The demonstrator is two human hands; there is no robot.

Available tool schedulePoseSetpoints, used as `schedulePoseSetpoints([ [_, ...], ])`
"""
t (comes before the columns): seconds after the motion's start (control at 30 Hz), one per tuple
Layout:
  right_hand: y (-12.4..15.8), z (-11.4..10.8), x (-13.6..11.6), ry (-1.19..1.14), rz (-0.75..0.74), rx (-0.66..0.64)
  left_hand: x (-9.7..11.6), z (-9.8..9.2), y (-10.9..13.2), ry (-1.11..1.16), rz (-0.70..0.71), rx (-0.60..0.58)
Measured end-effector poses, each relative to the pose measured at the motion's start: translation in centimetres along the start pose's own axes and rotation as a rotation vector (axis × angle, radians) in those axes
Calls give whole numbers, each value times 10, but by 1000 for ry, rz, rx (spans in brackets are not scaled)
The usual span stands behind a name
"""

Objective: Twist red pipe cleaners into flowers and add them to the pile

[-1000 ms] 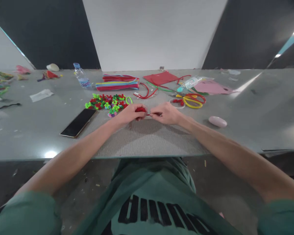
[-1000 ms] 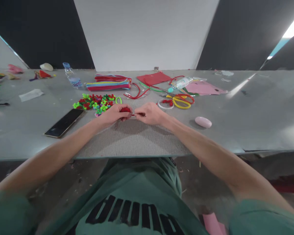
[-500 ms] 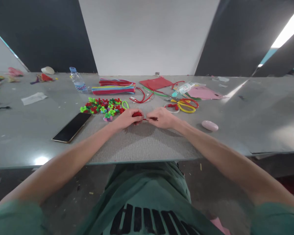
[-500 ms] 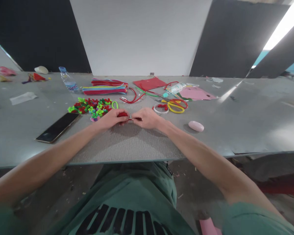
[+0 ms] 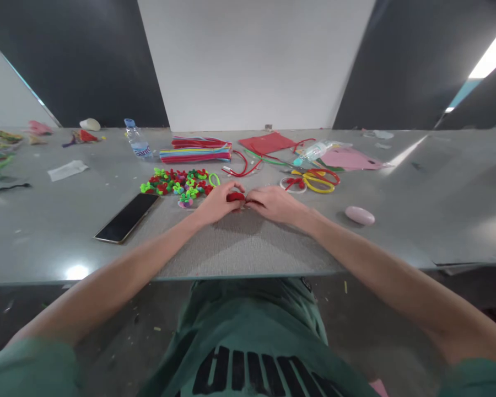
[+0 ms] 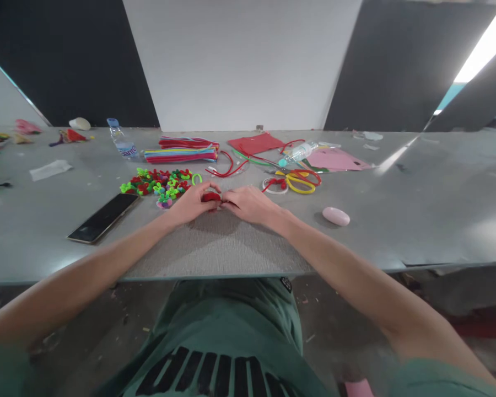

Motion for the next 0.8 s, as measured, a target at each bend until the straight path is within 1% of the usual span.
schedulePoseSetpoints([
  [0.07,0,-1,0,10,19,2,-3,0,-2,22,-21,9],
  [0.17,1,-3,6,49,105,-2,-5,-2,-3,33,-27,35],
  [0.3,2,-2,10,70,172,-11,-4,-5,-2,65,-9,23],
  [0.4,1,2,10,71,144,14,-4,-9,-1,45,-14,43],
  [0.53,-2,5,1,-4,2,76,-3,-11,0,-23,-59,83],
  [0.6,-4,4,-3,-33,-38,108,-2,-10,2,-24,-76,92],
  [0.7,-5,4,-5,-10,-19,109,2,-10,3,-53,-76,122],
  [0.8,-3,7,-3,67,53,58,3,-10,4,-116,-61,134],
])
Point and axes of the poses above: each hand's wrist, its own y-axis away from the middle knuckle, its own z-axis out of the palm, x = y × z, the point moved 7 cm from there along -y, towards the middle knuckle, and after that the axes turned 8 degrees about -z, right-handed, at the moved point
